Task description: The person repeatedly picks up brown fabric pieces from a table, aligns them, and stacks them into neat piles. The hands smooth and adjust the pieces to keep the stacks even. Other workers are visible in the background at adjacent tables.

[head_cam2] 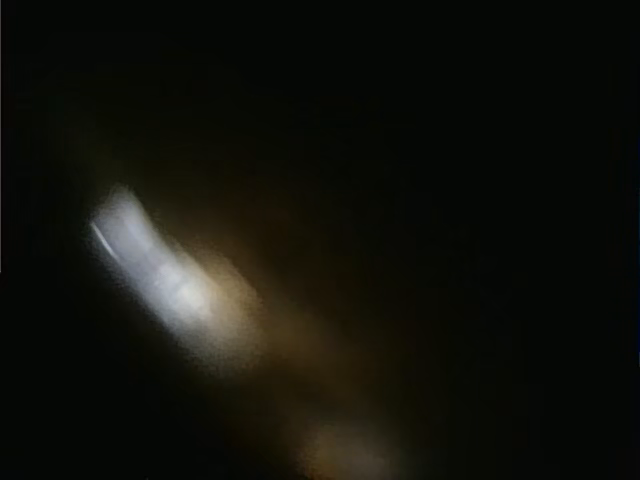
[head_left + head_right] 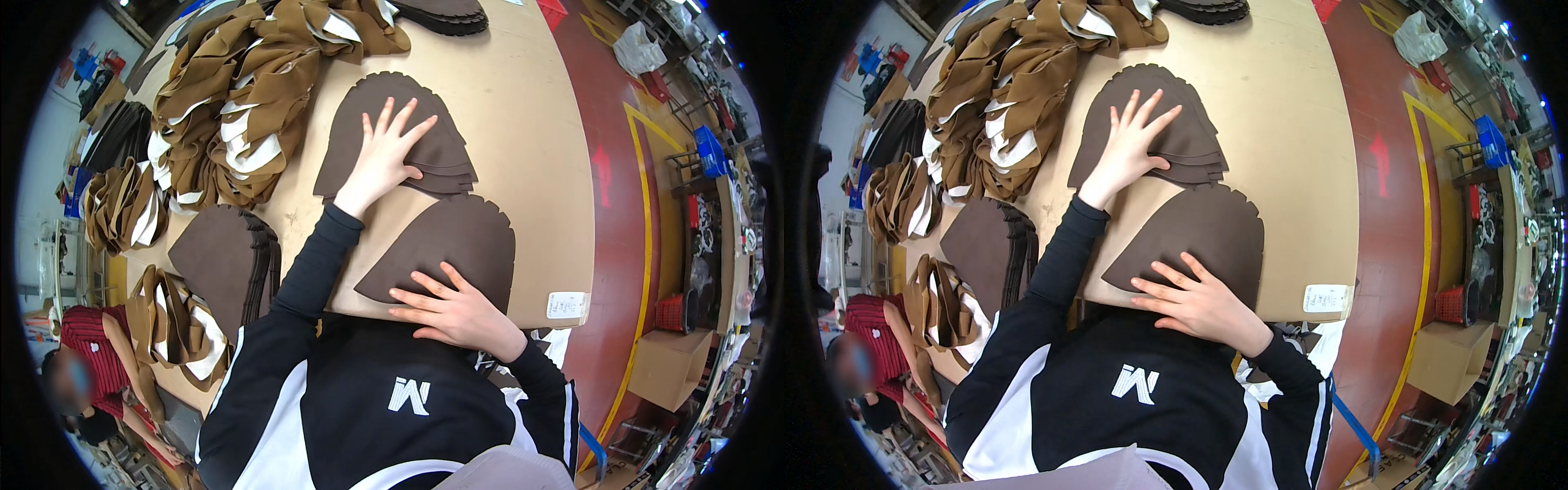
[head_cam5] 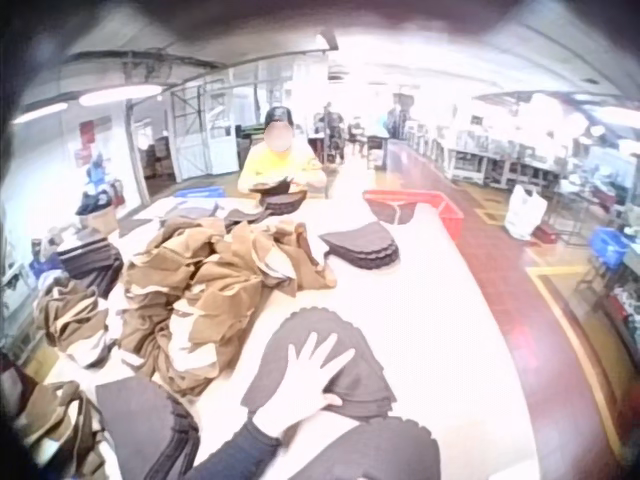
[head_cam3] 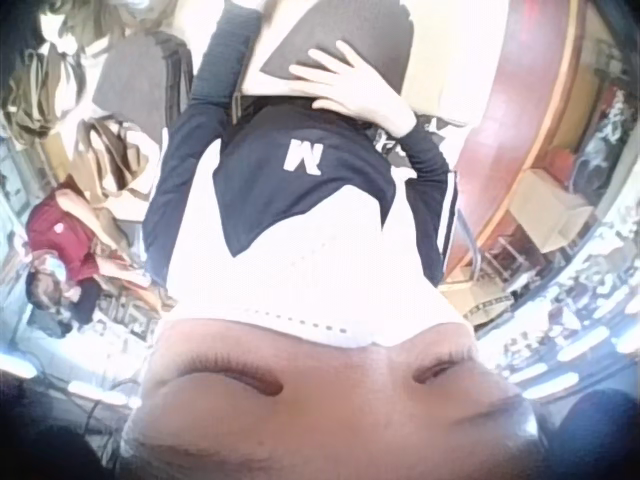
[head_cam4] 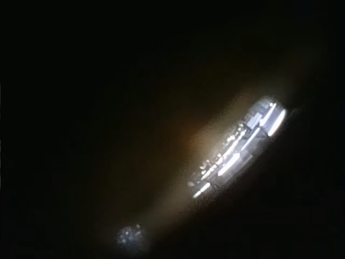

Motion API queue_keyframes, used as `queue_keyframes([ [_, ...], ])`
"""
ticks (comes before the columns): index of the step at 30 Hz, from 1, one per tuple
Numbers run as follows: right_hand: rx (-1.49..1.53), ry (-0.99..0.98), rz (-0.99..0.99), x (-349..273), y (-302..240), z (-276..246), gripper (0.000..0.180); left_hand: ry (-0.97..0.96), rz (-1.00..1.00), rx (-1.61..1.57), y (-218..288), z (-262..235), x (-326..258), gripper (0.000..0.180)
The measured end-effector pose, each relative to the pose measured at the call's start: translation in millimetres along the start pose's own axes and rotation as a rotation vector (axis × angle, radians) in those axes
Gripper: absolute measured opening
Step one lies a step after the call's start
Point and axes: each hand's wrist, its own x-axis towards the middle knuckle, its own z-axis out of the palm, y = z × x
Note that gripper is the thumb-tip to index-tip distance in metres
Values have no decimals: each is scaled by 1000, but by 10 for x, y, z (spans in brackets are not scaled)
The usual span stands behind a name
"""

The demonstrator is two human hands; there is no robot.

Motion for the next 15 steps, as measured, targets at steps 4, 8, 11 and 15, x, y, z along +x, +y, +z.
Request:
queue_keyframes([
  [4, -98, 57, 122, 39, 249, 24, 49, -65, -1, -173, 34, -211, -294, 88],
  [8, -153, 79, 301, 83, 614, -92, 46, -199, -217, -617, 277, -248, -1080, 78],
  [11, -105, 77, 454, 120, 954, -159, 47, -275, -402, -634, 457, -223, -1466, 77],
  [15, -230, 111, 673, 71, 1342, -189, 48, -95, -529, -800, 543, -98, -1526, 52],
])
